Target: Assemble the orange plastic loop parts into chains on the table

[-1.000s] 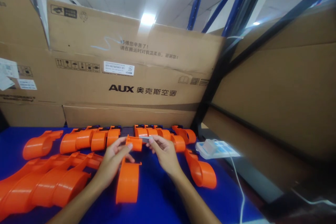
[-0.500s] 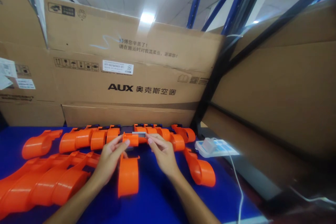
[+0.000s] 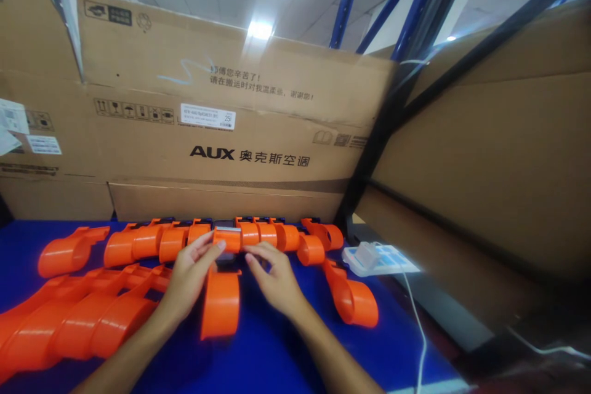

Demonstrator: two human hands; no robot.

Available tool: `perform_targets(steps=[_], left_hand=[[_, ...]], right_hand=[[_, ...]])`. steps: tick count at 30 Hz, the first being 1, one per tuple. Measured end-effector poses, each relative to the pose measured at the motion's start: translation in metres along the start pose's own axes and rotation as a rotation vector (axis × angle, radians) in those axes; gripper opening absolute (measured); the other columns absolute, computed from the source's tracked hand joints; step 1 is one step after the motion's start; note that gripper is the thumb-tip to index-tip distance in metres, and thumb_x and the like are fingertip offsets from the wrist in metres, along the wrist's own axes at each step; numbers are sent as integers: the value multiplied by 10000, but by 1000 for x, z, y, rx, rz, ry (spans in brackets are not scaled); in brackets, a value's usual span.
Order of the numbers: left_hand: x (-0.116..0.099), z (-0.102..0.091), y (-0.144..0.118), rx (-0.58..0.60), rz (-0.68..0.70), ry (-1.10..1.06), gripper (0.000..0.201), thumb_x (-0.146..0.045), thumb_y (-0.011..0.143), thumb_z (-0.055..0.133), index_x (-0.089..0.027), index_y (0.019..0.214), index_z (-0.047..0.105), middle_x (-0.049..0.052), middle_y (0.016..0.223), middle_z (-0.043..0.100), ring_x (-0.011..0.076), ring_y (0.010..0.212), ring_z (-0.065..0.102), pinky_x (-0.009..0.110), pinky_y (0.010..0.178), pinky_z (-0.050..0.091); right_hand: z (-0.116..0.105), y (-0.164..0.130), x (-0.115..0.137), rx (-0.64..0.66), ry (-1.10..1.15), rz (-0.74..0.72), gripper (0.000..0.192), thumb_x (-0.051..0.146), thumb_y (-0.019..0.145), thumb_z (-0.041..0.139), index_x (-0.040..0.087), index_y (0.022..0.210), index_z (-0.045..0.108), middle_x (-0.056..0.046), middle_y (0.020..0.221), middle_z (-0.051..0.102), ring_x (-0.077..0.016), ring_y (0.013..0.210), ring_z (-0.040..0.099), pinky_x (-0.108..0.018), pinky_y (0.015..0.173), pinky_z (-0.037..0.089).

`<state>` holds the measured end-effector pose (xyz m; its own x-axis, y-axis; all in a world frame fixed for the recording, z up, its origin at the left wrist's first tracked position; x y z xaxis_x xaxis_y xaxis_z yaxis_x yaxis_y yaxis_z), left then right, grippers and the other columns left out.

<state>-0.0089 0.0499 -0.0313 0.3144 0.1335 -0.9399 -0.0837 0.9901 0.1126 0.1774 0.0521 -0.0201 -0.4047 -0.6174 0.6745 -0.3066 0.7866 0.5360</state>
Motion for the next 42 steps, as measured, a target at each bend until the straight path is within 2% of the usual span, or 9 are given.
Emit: perform_targets(steps=[5, 11, 14, 20, 22, 26, 30, 39, 42], left_hand=[[3, -11, 3, -81, -49, -99, 524, -486, 701, 790, -198, 1108, 629, -93, 499, 500, 96, 411, 426, 193, 411, 360], [6, -4, 2, -39, 25, -57, 541, -435, 723, 795, -178, 1169, 628, -64, 579, 547, 86, 487, 459, 174, 470, 375], [9, 1, 0, 13, 20, -45, 544, -424, 745, 782, -173, 1203, 630, -58, 585, 550, 85, 496, 463, 175, 484, 378], [11, 9, -4, 80, 7, 25, 506, -402, 761, 770, -173, 1194, 646, -8, 677, 662, 107, 545, 553, 202, 575, 451], [13, 12, -4, 115, 5, 55, 514, -399, 749, 776, -172, 1192, 648, 31, 778, 717, 122, 577, 593, 225, 611, 479], [18, 16, -5, 169, -44, 103, 568, -426, 744, 768, -180, 1234, 618, 97, 977, 750, 138, 557, 620, 263, 572, 496], [19, 18, -8, 213, -65, 111, 565, -418, 750, 764, -180, 1237, 606, 112, 1005, 744, 137, 523, 614, 266, 533, 480], [19, 18, -9, 191, -109, 42, 546, -391, 718, 790, -174, 1192, 627, 59, 825, 730, 135, 524, 605, 242, 523, 462], [16, 13, -8, 129, -116, -1, 584, -406, 721, 782, -167, 1227, 616, 12, 644, 676, 139, 498, 579, 223, 499, 445]], right_hand=[[29, -11, -6, 251, -441, 0, 233, 295, 923, 612, 243, 1134, 695, -74, 1047, 626, -219, 964, 550, -348, 855, 438], [45, -15, -6, 275, -665, -45, 128, 236, 908, 580, 222, 981, 684, -75, 1015, 607, -220, 906, 526, -339, 759, 415], [33, -12, -4, 196, -640, -38, 108, 229, 881, 601, 218, 964, 668, -74, 1007, 619, -224, 915, 543, -336, 769, 432], [-23, -2, 7, -199, -385, -9, 166, 244, 895, 583, 201, 1045, 638, -65, 959, 667, -213, 869, 602, -337, 786, 492], [-32, -1, 13, -262, -285, -45, 215, 258, 907, 583, 201, 1108, 633, -56, 932, 681, -197, 805, 613, -324, 739, 507], [-31, -2, 25, -206, -197, -128, 250, 246, 908, 596, 215, 1150, 652, -68, 960, 695, -199, 824, 626, -323, 723, 521], [-25, -2, 30, -125, -151, -154, 261, 235, 924, 579, 250, 1164, 681, -89, 1062, 689, -231, 966, 627, -376, 833, 528], [-25, 0, 25, -83, -111, -105, 374, 285, 932, 586, 275, 1305, 618, -79, 1113, 650, -218, 996, 619, -372, 885, 502], [-35, 2, 15, -117, -277, 16, 248, 263, 954, 510, 210, 1094, 707, -74, 935, 684, -215, 870, 627, -346, 800, 496]])
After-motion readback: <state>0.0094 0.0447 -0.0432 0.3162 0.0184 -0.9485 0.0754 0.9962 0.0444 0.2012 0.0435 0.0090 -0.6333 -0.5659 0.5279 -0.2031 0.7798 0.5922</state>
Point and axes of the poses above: each hand's wrist, its own y-axis towards the middle knuckle, its own z-axis out of the palm, x = y × z, the point moved 5 cm from there along y, towards the middle knuckle
